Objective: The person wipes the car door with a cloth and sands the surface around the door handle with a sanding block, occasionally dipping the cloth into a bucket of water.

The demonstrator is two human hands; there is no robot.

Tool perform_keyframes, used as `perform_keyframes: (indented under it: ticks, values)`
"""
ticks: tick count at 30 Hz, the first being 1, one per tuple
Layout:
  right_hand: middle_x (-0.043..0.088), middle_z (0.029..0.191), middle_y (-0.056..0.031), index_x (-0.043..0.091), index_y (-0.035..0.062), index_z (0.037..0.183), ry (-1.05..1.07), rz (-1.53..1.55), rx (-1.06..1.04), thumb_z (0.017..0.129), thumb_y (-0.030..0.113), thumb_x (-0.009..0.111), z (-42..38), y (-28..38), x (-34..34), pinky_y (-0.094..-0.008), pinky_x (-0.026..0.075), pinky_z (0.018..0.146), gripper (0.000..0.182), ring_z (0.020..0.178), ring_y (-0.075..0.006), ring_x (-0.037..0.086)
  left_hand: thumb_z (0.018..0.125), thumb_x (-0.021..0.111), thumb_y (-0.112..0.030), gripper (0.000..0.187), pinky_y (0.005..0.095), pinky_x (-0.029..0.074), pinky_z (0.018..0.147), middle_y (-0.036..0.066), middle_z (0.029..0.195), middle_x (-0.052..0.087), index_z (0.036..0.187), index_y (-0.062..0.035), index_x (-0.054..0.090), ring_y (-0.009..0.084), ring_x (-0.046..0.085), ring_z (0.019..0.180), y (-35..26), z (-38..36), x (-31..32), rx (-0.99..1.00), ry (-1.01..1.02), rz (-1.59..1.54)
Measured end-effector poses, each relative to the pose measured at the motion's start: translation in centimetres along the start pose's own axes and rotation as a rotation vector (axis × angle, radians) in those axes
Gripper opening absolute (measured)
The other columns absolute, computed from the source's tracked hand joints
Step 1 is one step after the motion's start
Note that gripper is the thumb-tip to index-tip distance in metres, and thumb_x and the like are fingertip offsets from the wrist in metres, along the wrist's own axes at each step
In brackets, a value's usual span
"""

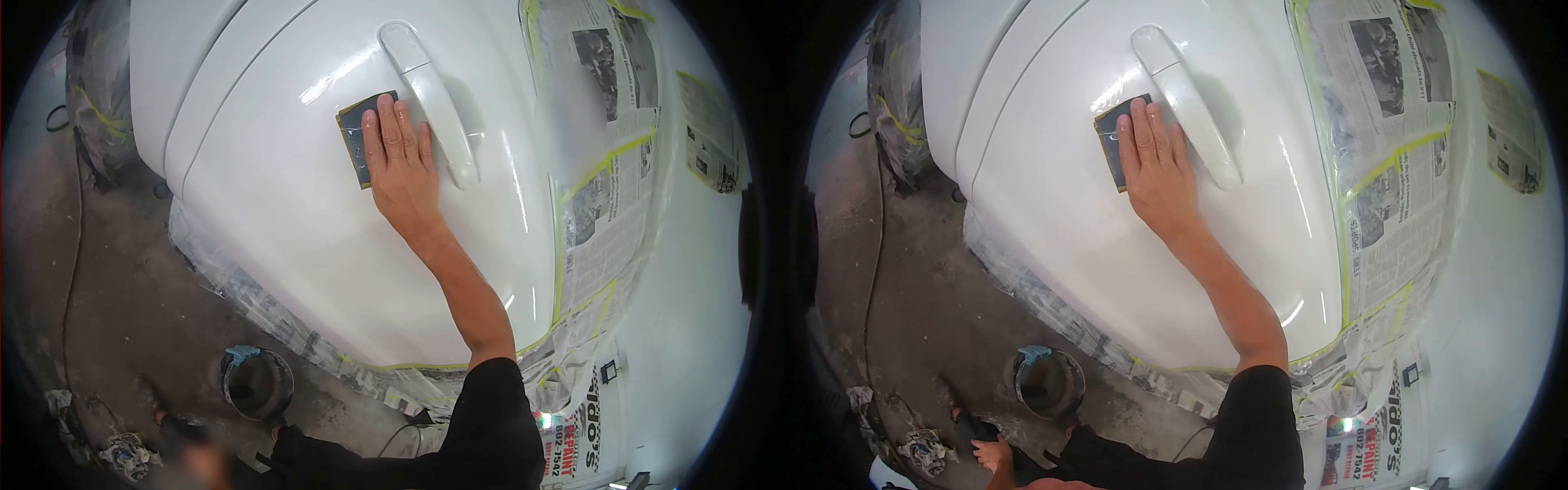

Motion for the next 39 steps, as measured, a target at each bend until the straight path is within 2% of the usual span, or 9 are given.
perform_keyframes:
  ticks: [5,8,11,14,17,23,26,35,39]
  values:
    - [0.043,0.154,-0.0188,0.045,-0.0022,0.144,-0.116,-0.254,-0.003,0.094,0.005,0.051,1.5,0.8,-0.6,-0.0559,0.023,0.116,0.051,0.145,-0.0291,0.039,0.081,0.073,-0.053,0.096,0.0404,0.056,0.083,0.014,0.116,0.053,0.152,-0.0069,0.028,0.0299,0.063,0.101,-0.5,-0.2,-0.6,0.008,-0.012,0.006]
    - [0.040,0.157,-0.0155,0.042,-0.0020,0.146,0.005,-0.392,0.052,0.086,0.000,0.061,2.4,-0.2,0.6,-0.0654,-0.014,0.114,0.064,0.143,-0.0283,0.043,0.081,0.074,-0.052,0.094,0.0395,0.056,0.083,0.013,0.116,0.053,0.151,-0.0082,0.030,0.0293,0.063,0.100,-0.5,0.3,-0.3,0.003,-0.025,0.021]
    - [0.040,0.157,-0.0145,0.042,-0.0010,0.147,0.059,-0.253,0.087,0.090,0.000,0.048,1.5,-0.7,0.5,-0.0688,0.003,0.112,0.057,0.147,-0.0270,0.036,0.083,0.073,-0.052,0.092,0.0389,0.056,0.083,0.012,0.115,0.053,0.151,-0.0085,0.031,0.0291,0.064,0.100,-0.4,0.2,-0.8,-0.008,-0.022,0.032]
    - [0.038,0.159,-0.0138,0.042,-0.0010,0.147,0.079,-0.189,0.114,0.090,0.001,0.048,1.4,-0.7,0.5,-0.0704,-0.006,0.110,0.058,0.148,-0.0262,0.034,0.083,0.072,-0.053,0.091,0.0386,0.056,0.084,0.012,0.115,0.053,0.151,-0.0089,0.031,0.0288,0.064,0.099,-0.6,0.2,-1.3,-0.007,-0.018,0.013]
    - [0.037,0.159,-0.0109,0.036,0.0017,0.152,0.110,-0.299,0.065,0.077,0.008,0.071,1.0,-0.7,0.9,-0.0678,-0.026,0.105,0.083,0.149,-0.0259,0.033,0.083,0.072,-0.053,0.091,0.0386,0.056,0.083,0.012,0.115,0.053,0.151,-0.0092,0.031,0.0288,0.064,0.099,-0.6,0.5,-1.1,-0.039,0.008,0.035]
    - [0.039,0.157,-0.0131,0.041,0.0009,0.148,0.088,0.176,0.112,0.089,0.025,0.068,4.3,-0.2,-0.8,-0.0776,0.007,0.109,0.069,0.147,-0.0278,0.035,0.081,0.073,-0.054,0.094,0.0397,0.056,0.083,0.012,0.116,0.053,0.152,-0.0100,0.030,0.0299,0.064,0.098,-0.6,0.5,-0.6,0.001,-0.033,0.017]
    - [0.048,0.150,-0.0156,0.052,-0.0019,0.138,0.059,-0.104,-0.067,0.092,0.023,0.063,4.9,0.3,-2.1,-0.0604,0.036,0.106,0.054,0.140,-0.0314,0.043,0.081,0.073,-0.055,0.094,0.0407,0.056,0.083,0.013,0.117,0.053,0.152,-0.0096,0.031,0.0302,0.064,0.097,-0.3,0.7,-0.2,0.005,-0.035,0.033]
    - [0.045,0.148,-0.0238,0.051,-0.0089,0.136,-0.078,-0.044,-0.220,0.093,0.007,0.054,6.3,-0.4,-0.5,-0.0454,0.037,0.114,0.046,0.138,-0.0352,0.044,0.081,0.074,-0.053,0.095,0.0427,0.055,0.083,0.014,0.118,0.053,0.151,-0.0086,0.030,0.0314,0.063,0.100,-0.5,0.3,-0.8,0.003,-0.006,0.016]
    - [0.034,0.155,-0.0247,0.038,-0.0079,0.145,-0.017,0.141,-0.100,0.094,0.029,0.065,6.9,-0.3,0.9,-0.0496,0.038,0.113,0.068,0.140,-0.0402,0.040,0.081,0.074,-0.053,0.094,0.0432,0.055,0.084,0.014,0.118,0.053,0.151,-0.0084,0.030,0.0319,0.063,0.101,-0.1,0.4,-0.2,0.003,-0.013,0.013]
Point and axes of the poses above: each hand's wrist, its own z-axis towards the middle knuckle, its own x-axis out of the palm, y = z × x, the point moved 6 cm from there along z, towards the middle knuckle
